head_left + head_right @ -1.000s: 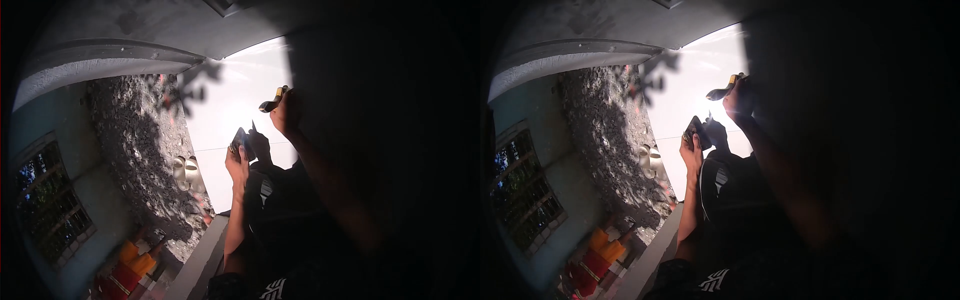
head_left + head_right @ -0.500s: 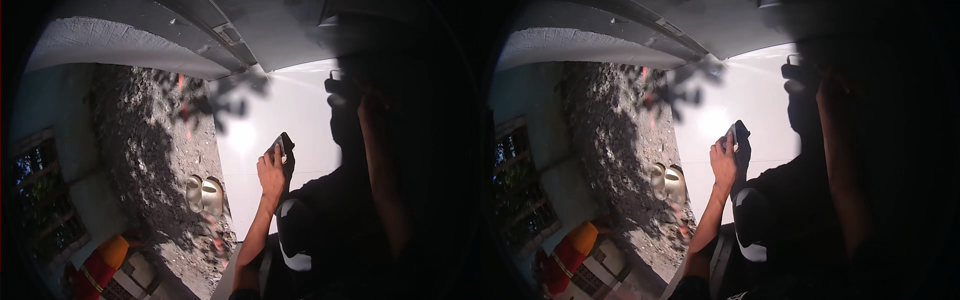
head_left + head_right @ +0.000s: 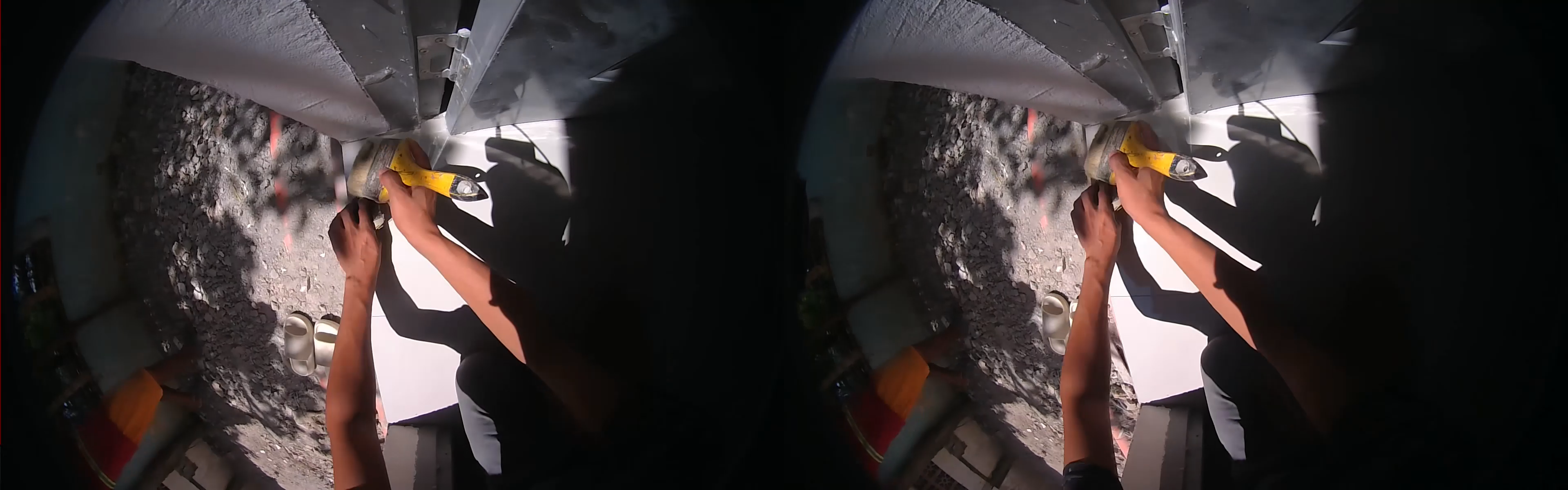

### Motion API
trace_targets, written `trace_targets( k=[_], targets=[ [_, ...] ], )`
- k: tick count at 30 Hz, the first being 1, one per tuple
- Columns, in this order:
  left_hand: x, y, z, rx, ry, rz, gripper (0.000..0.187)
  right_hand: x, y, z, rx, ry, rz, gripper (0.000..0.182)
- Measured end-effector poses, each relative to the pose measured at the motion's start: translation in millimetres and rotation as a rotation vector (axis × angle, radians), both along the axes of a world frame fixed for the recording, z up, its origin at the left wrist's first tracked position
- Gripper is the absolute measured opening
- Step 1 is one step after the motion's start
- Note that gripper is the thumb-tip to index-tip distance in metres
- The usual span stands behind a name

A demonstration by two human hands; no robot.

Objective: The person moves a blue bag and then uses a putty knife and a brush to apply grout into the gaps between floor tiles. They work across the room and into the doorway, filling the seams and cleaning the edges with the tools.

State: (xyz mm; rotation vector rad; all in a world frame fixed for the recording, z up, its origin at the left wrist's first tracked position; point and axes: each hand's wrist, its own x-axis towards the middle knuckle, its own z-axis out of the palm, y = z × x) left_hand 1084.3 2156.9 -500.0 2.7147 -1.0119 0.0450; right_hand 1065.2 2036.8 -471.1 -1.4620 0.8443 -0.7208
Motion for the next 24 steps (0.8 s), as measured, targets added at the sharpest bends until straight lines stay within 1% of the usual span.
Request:
trace_targets(
  k=[1, 2, 3, 4, 5, 6, 8, 10, 12, 14, 15, 16, 17, 18, 19, 20, 21, 22, 23, 24],
  targets=[
    [25.2, -3.5, 6.2, -0.138, 0.175, 0.099, 0.036, -24.4, -19.5, 12.3, 0.174, -0.084, 0.029, 0.056],
    [22.7, -17.1, 19.7, 0.062, 0.112, 0.142, 0.037, -50.7, -38.9, 30.3, 0.352, -0.165, 0.062, 0.059],
    [23.9, -25.7, 16.7, 0.053, -0.030, -0.101, 0.038, -76.7, -63.4, 38.1, 0.100, 0.124, 0.110, 0.058],
    [22.5, -33.5, 12.8, 0.052, -0.169, -0.348, 0.038, -102.9, -78.7, 24.5, 0.070, 0.091, 0.065, 0.057],
    [6.4, -53.5, 14.5, 0.110, -0.203, -0.486, 0.040, -128.8, -94.1, 11.1, 0.038, 0.060, 0.021, 0.055],
    [-3.8, -71.4, 8.5, 0.089, -0.208, -0.602, 0.041, -143.1, -101.3, 27.0, 0.138, 0.172, -0.046, 0.053],
    [-0.6, -102.1, -7.2, 0.154, -0.131, -0.431, 0.042, -167.8, -113.4, 27.5, 0.093, 0.141, -0.070, 0.052],
    [24.8, -120.6, -14.0, 0.093, -0.216, -0.240, 0.041, -192.1, -130.4, 18.6, 0.027, 0.160, -0.054, 0.051],
    [33.3, -127.3, -19.3, 0.077, -0.213, -0.239, 0.041, -212.6, -147.5, 17.7, -0.015, 0.191, -0.038, 0.050],
    [38.6, -127.3, -16.4, 0.120, -0.250, -0.214, 0.038, -221.1, -154.7, 20.0, -0.052, 0.214, -0.037, 0.049],
    [38.5, -127.5, -12.0, 0.126, -0.219, -0.163, 0.034, -225.0, -157.1, 23.8, -0.031, 0.286, -0.005, 0.050],
    [37.3, -123.4, -6.0, 0.198, -0.163, -0.115, 0.032, -229.9, -162.0, 28.6, -0.016, 0.359, 0.023, 0.051],
    [33.7, -118.4, 2.1, 0.262, -0.105, -0.072, 0.030, -234.8, -171.9, 22.9, -0.030, 0.362, 0.000, 0.051],
    [26.7, -110.0, 12.6, 0.185, -0.095, -0.023, 0.025, -239.7, -186.6, 10.1, -0.074, 0.454, -0.120, 0.050],
    [17.7, -100.9, 35.2, 0.031, 0.064, -0.008, 0.024, -241.8, -203.9, 4.5, -0.110, 0.541, -0.243, 0.049],
    [7.2, -88.8, 53.0, -0.051, 0.123, -0.019, 0.030, -227.4, -218.7, 5.8, 0.103, 0.314, -0.480, 0.046],
    [-6.0, -77.0, 73.7, -0.072, 0.302, 0.035, 0.026, -207.3, -232.5, 6.3, 0.318, 0.071, -0.704, 0.044],
    [-19.9, -59.6, 72.0, -0.056, 0.346, 0.102, 0.020, -200.9, -243.2, -7.8, 0.252, 0.013, -0.686, 0.044],
    [-34.6, -46.7, 79.2, -0.121, 0.432, 0.144, 0.016, -197.7, -253.9, -41.7, 0.185, -0.048, -0.667, 0.044],
    [-52.6, -39.7, 91.4, -0.195, 0.421, 0.170, 0.015, -189.3, -261.0, -105.7, 0.013, 0.197, -0.774, 0.045]
  ],
)
